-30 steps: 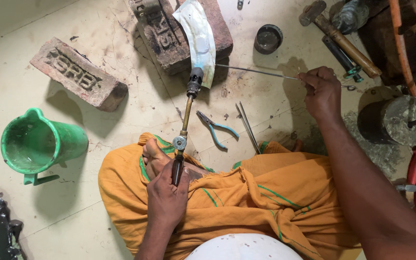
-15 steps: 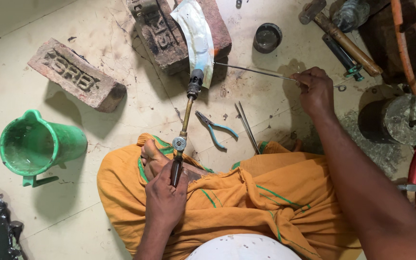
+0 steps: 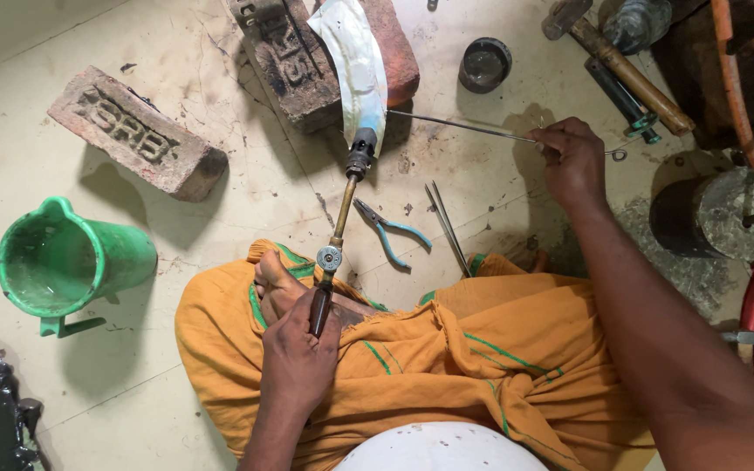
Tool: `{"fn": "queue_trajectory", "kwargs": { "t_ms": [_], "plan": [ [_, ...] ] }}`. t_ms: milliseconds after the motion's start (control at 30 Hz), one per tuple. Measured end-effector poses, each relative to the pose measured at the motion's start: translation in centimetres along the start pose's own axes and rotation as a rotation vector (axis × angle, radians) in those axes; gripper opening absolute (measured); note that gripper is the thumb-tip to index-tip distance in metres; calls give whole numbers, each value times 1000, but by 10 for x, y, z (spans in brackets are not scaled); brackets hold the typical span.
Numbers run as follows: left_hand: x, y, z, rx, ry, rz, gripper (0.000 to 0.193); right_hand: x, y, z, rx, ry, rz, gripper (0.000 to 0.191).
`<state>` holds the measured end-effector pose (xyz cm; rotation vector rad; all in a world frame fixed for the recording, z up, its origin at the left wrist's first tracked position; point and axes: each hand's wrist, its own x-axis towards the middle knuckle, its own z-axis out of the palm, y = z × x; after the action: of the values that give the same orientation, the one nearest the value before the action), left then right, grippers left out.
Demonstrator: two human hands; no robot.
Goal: The person sits on the workshop floor and heats a curved sickle blade resting on bricks using a gas blowtorch, holding the torch with one hand while manipulating a thin rod near the flame. They then mix a paste in a small metal cup and apply it onto the blade with a small tool, before resuming heating the blade with the torch.
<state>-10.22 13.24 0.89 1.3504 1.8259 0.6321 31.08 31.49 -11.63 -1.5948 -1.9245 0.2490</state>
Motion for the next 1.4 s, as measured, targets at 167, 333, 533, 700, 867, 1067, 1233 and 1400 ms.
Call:
{"fn": "queue_trajectory", "kwargs": {
  "t_ms": [167, 333, 533, 700, 867, 1067, 1233, 1400],
  "plan": [
    [1, 0, 0, 6, 1, 23, 35, -1, 4, 3, 60, -31, 75, 45],
    [2, -1, 1, 21, -19, -12, 37, -2, 8, 1, 64, -31, 66, 43],
    [2, -4, 0, 7, -24, 24, 38, -1, 7, 4, 73, -41, 102, 44],
    [2, -4, 0, 39, -28, 23, 37, 0, 5, 5, 60, -42, 64, 43],
    [2, -1, 0, 41, -24, 30, 35, 0, 6, 4, 34, -57, 74, 44],
    [1, 2, -1, 23, -33, -1, 35, 0, 5, 3, 20, -59, 66, 42],
    [2, 3, -1, 45, -43, -5, 36, 0, 6, 4, 10, -64, 49, 41],
    [2, 2, 0, 48, -64, -73, 36, 0, 7, 3, -3, -66, 28, 35]
  ]
}}
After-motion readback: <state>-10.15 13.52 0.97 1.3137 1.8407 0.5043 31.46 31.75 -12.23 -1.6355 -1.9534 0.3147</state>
